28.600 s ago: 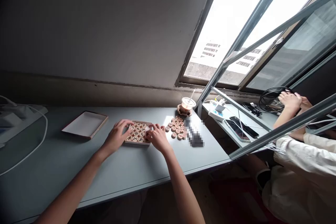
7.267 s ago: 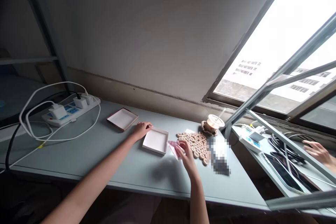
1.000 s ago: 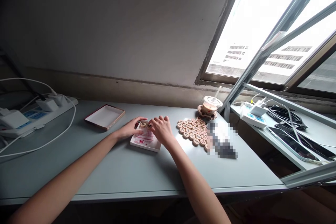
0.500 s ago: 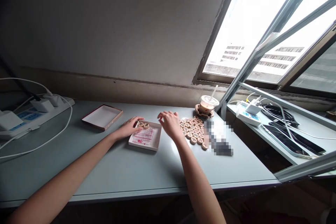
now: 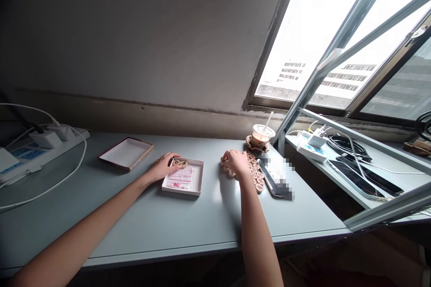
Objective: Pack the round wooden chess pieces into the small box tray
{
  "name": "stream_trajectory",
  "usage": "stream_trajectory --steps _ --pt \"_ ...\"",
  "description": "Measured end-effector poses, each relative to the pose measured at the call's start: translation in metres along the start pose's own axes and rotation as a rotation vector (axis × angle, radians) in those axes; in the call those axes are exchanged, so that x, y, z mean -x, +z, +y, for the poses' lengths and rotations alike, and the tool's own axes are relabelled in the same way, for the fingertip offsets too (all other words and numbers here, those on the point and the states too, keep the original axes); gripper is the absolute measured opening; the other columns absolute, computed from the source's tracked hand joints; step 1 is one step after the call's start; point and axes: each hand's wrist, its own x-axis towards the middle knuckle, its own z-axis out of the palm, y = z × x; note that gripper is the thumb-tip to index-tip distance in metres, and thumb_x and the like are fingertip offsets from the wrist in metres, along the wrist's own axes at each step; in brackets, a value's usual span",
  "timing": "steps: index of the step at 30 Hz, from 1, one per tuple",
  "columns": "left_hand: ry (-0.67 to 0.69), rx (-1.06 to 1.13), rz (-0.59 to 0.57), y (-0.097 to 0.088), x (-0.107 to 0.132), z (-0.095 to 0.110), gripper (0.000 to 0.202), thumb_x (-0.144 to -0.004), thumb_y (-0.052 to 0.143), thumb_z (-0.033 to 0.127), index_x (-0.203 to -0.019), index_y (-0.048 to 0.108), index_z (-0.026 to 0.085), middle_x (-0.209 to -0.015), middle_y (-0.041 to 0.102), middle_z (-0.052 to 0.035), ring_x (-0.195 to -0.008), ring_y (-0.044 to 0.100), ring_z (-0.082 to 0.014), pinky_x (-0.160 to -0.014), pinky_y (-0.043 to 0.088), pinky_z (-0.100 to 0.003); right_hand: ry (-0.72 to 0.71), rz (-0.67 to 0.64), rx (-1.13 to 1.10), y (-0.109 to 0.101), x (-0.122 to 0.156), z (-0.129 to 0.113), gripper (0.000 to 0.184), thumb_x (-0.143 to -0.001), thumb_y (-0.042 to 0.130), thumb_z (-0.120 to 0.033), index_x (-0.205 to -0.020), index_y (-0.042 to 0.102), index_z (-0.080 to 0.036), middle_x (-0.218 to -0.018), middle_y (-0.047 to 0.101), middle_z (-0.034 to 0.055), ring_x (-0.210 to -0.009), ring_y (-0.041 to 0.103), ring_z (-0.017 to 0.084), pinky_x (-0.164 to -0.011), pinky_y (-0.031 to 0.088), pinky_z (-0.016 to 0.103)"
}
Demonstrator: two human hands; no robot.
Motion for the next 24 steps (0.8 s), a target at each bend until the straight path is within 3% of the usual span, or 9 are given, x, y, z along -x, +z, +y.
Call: stream_trajectory --steps 4,7,13,18,21,24 --pt "-0.001 -0.011 0.002 0.001 0.000 0.000 0.041 -0.075 0.059 0.043 -0.111 0.058 0.023 -0.119 0.059 -0.0083 -0.105 0.057 -0.0265 -0.089 0.046 -0.037 -0.075 0.026 -0.080 -0.010 0.004 -0.009 0.013 -0.078 0.062 -0.033 -0.077 0.069 -0.023 -0.082 0.069 0.0023 -0.080 0.060 0.019 -0.072 0.031 0.029" --pt "0.003 -0.011 0.005 0.001 0.000 -0.001 0.038 -0.076 0.058 0.038 -0.111 0.057 0.024 -0.121 0.058 -0.0070 -0.106 0.057 -0.0255 -0.089 0.046 -0.036 -0.237 0.084 -0.234 -0.014 0.006 -0.028 0.021 -0.082 0.059 -0.043 -0.085 0.068 -0.025 -0.087 0.068 0.0021 -0.084 0.059 0.019 -0.075 0.034 0.030" --pt "0.028 -0.014 0.028 0.005 -0.005 -0.007 0.039 -0.075 0.062 0.043 -0.109 0.059 0.023 -0.119 0.059 -0.0065 -0.107 0.057 -0.0262 -0.094 0.043 -0.036 -0.513 0.136 -0.178 0.010 0.007 -0.077 0.018 -0.082 0.065 -0.039 -0.091 0.064 -0.023 -0.094 0.067 0.0025 -0.092 0.056 0.018 -0.081 0.033 0.030" --pt "0.044 -0.042 0.022 0.006 -0.006 -0.009 0.034 -0.077 0.058 0.036 -0.109 0.058 0.026 -0.119 0.060 -0.0044 -0.110 0.056 -0.0243 -0.095 0.043 -0.035 -0.489 0.120 -0.223 0.020 0.006 -0.084 0.027 -0.086 0.062 -0.034 -0.107 0.055 -0.021 -0.083 0.068 0.0003 -0.083 0.058 0.018 -0.078 0.032 0.031" --pt "0.021 -0.049 0.019 0.004 -0.003 -0.005 0.035 -0.077 0.057 0.033 -0.110 0.057 0.026 -0.120 0.059 -0.0040 -0.110 0.056 -0.0237 -0.096 0.043 -0.035 -0.451 0.130 -0.237 0.011 0.004 -0.067 0.017 -0.088 0.057 -0.032 -0.102 0.055 -0.022 -0.086 0.069 -0.0005 -0.084 0.058 0.017 -0.079 0.032 0.030" --pt "0.001 -0.029 0.011 0.001 -0.002 -0.003 0.040 -0.075 0.058 0.032 -0.114 0.055 0.026 -0.123 0.058 -0.0049 -0.111 0.055 -0.0245 -0.095 0.043 -0.035 -0.284 0.224 -0.118 0.006 0.000 -0.041 0.014 -0.089 0.053 -0.025 -0.102 0.058 -0.021 -0.099 0.068 0.0041 -0.097 0.055 0.020 -0.083 0.030 0.033"
